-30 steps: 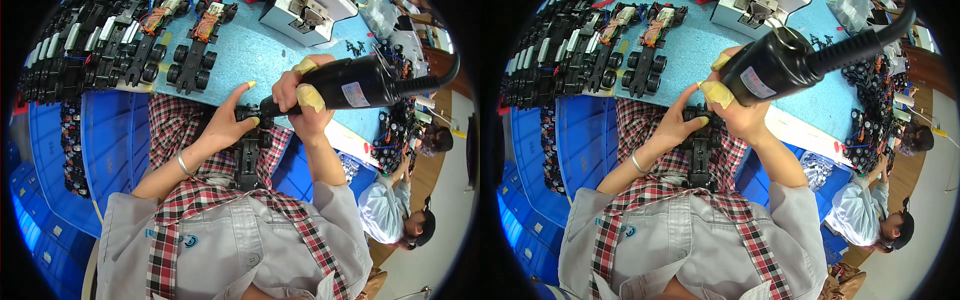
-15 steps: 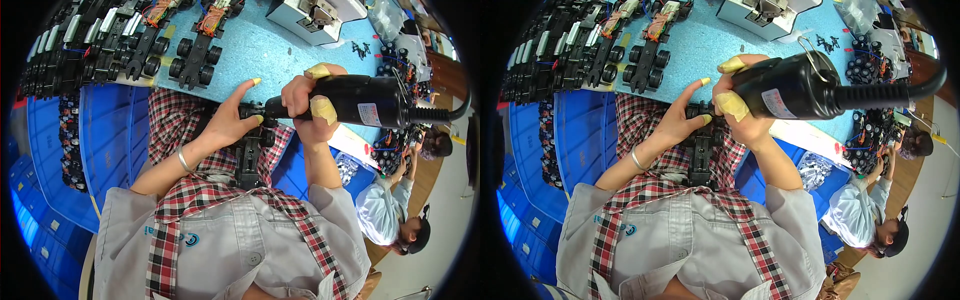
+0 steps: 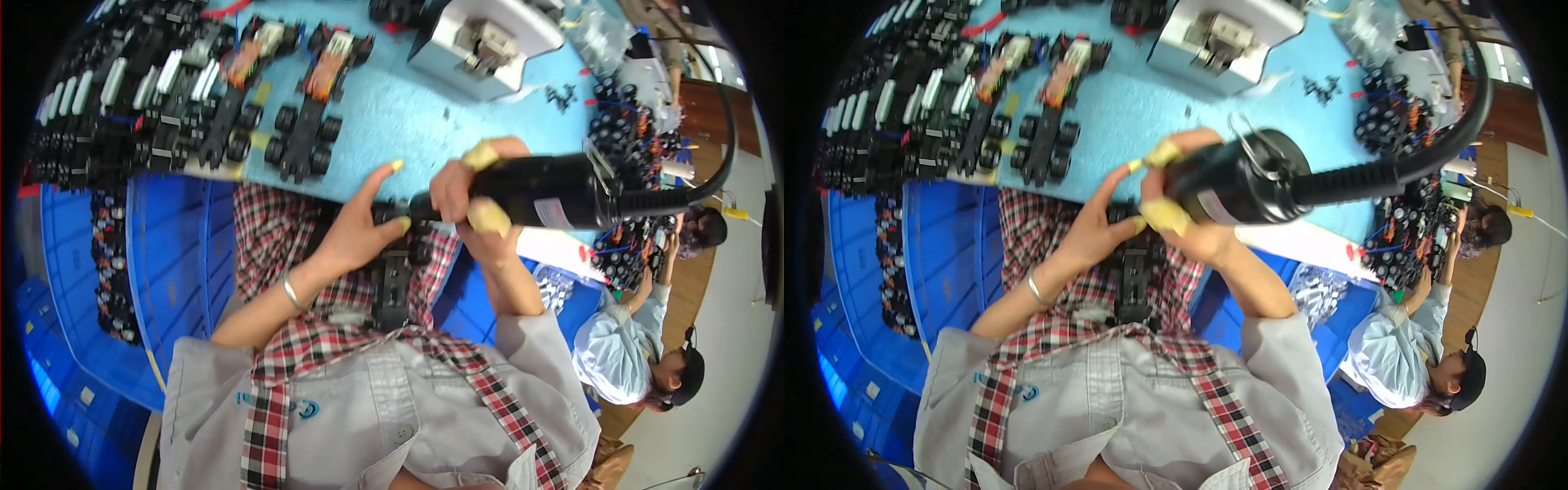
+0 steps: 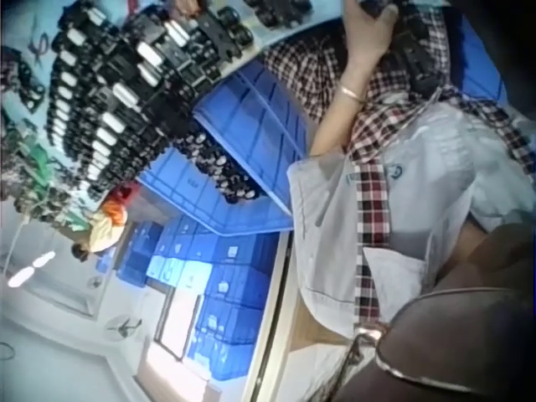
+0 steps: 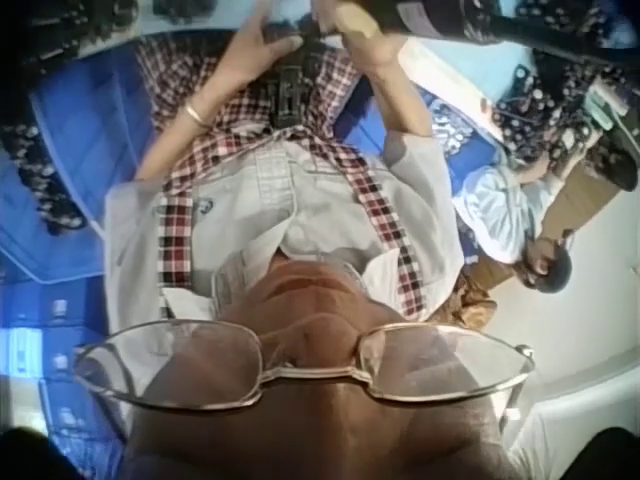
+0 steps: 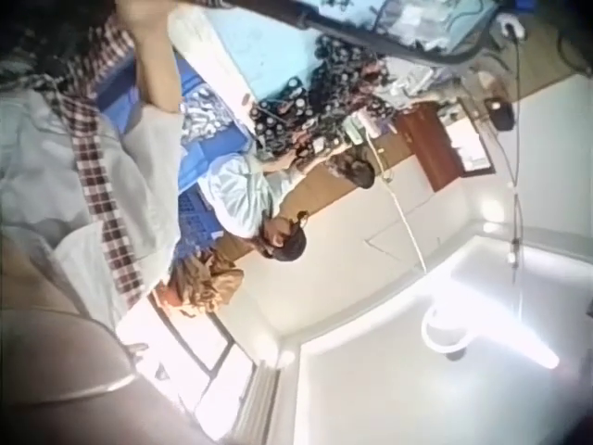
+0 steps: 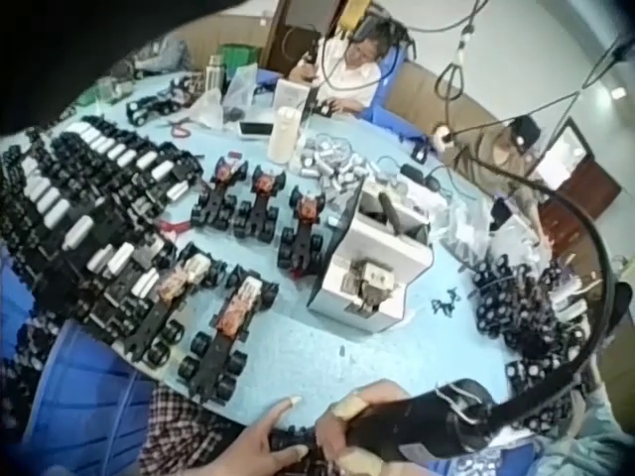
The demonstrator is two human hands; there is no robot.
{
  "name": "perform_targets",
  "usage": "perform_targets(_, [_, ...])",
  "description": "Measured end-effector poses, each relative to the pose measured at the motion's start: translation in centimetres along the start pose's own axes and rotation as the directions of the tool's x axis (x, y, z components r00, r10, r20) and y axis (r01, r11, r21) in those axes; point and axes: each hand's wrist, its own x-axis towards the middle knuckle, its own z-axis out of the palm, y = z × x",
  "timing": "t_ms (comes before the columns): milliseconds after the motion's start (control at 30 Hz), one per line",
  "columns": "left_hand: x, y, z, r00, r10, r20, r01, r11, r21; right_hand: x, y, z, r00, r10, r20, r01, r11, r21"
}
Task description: Assembling toy car components using an electric screwdriver on a factory production line.
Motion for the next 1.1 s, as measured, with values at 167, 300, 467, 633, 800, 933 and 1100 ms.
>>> perform_targets(167, [-0.3, 2.0, -0.4, 0.979, -0.179, 0.101, 0.182, 0.983, -0.024, 8.3, -5.6, -4.5, 0.956, -0.261, -0.136, 0.293, 0.888, 0.355])
perform_targets(300, [-0.2, 2.3, -0.5, 0.962, -0.226, 0.153, 0.240, 0.967, -0.084, 13.2, -4.1, -5.3, 0.888, -0.384, -0.255, 0.372, 0.923, -0.093])
perform_targets(467, [-0.6, 2.2, -0.3, 0.958, -0.251, 0.140, 0.262, 0.963, -0.065, 14.5, -3.0, -5.7, 0.872, -0.371, -0.319, 0.276, 0.911, -0.307])
perform_targets(633, [-0.8, 1.6, -0.5, 0.965, -0.234, 0.116, 0.244, 0.966, -0.085, 9.1, -2.8, -3.6, 0.989, 0.020, -0.146, 0.016, 0.971, 0.237])
perform_targets(800, [0.2, 2.4, -0.4, 0.938, -0.319, 0.134, 0.335, 0.934, -0.121, 3.5, -1.0, -0.8, 0.988, 0.093, -0.125, -0.056, 0.960, 0.275])
perform_targets(933, [0.0, 1.4, 0.1, 0.966, -0.251, 0.068, 0.256, 0.964, -0.076, 2.4, 0.0, -0.1, 0.999, 0.040, -0.027, -0.038, 0.997, 0.073])
perform_targets(1100, [-0.3, 0.4, 0.4, 0.959, -0.263, 0.109, 0.282, 0.928, -0.244, 2.2, 0.1, 0.4, 1.000, 0.023, -0.003, -0.023, 0.997, 0.075])
